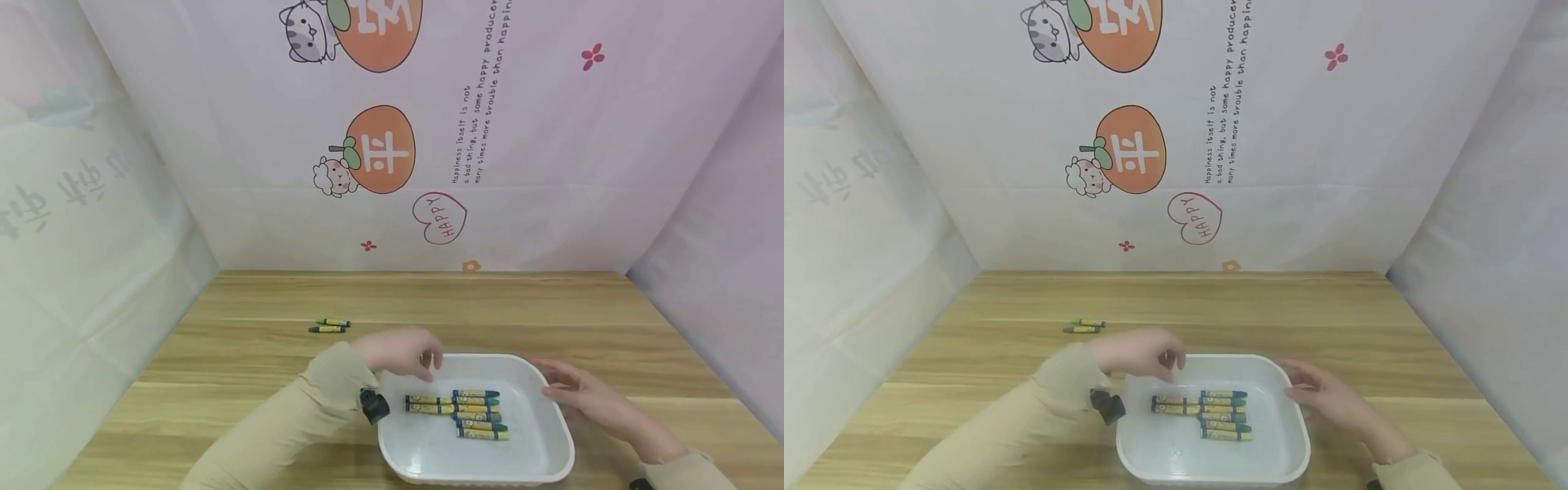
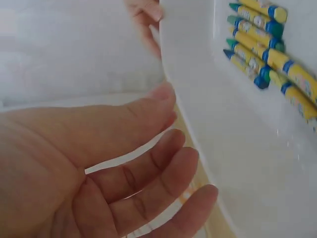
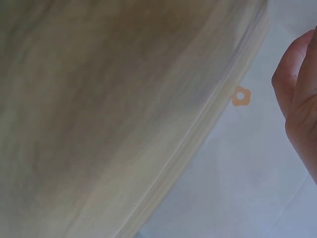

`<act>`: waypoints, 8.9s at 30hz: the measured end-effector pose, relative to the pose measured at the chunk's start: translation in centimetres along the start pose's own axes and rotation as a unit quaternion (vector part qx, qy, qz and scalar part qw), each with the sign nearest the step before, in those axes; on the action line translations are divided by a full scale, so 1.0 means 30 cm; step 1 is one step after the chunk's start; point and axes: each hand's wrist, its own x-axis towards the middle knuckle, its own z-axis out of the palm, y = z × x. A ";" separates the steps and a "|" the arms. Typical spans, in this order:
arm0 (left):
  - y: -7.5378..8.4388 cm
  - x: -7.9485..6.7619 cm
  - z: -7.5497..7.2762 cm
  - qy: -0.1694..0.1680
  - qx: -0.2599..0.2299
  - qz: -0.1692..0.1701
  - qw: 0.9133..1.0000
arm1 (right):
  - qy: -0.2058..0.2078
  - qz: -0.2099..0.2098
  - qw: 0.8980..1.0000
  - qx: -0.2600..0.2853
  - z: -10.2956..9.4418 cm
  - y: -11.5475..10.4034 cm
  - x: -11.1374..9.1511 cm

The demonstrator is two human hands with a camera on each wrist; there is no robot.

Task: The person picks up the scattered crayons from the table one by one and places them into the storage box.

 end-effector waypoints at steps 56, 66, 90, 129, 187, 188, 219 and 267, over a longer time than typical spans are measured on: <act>-0.630 -0.165 0.104 0.164 -0.016 -0.123 0.979 | -0.011 0.003 1.000 -0.010 -0.007 -0.001 -0.008; -0.630 -0.141 0.115 0.158 -0.030 -0.111 0.981 | -0.009 -0.007 1.000 -0.010 -0.005 0.000 -0.009; -0.438 -0.131 -0.003 0.138 -0.084 -0.048 0.986 | -0.010 -0.001 1.000 -0.005 -0.003 -0.010 -0.002; 0.065 0.095 0.143 -0.149 -0.014 -0.014 0.989 | 0.001 0.004 1.000 -0.021 -0.003 -0.014 0.004; -0.304 -0.140 0.032 0.077 -0.180 -0.010 0.981 | 0.002 0.016 1.000 -0.015 -0.003 -0.010 -0.006; -0.320 -0.145 0.032 0.086 -0.178 -0.011 0.980 | 0.002 0.016 1.000 -0.015 -0.003 -0.011 -0.006; -0.665 -0.106 0.090 0.203 -0.114 -0.126 0.964 | -0.003 0.007 1.000 -0.020 -0.005 -0.010 -0.009; -0.312 -0.119 -0.073 0.111 -0.105 -0.034 0.988 | 0.004 0.017 1.000 -0.014 0.000 -0.008 0.005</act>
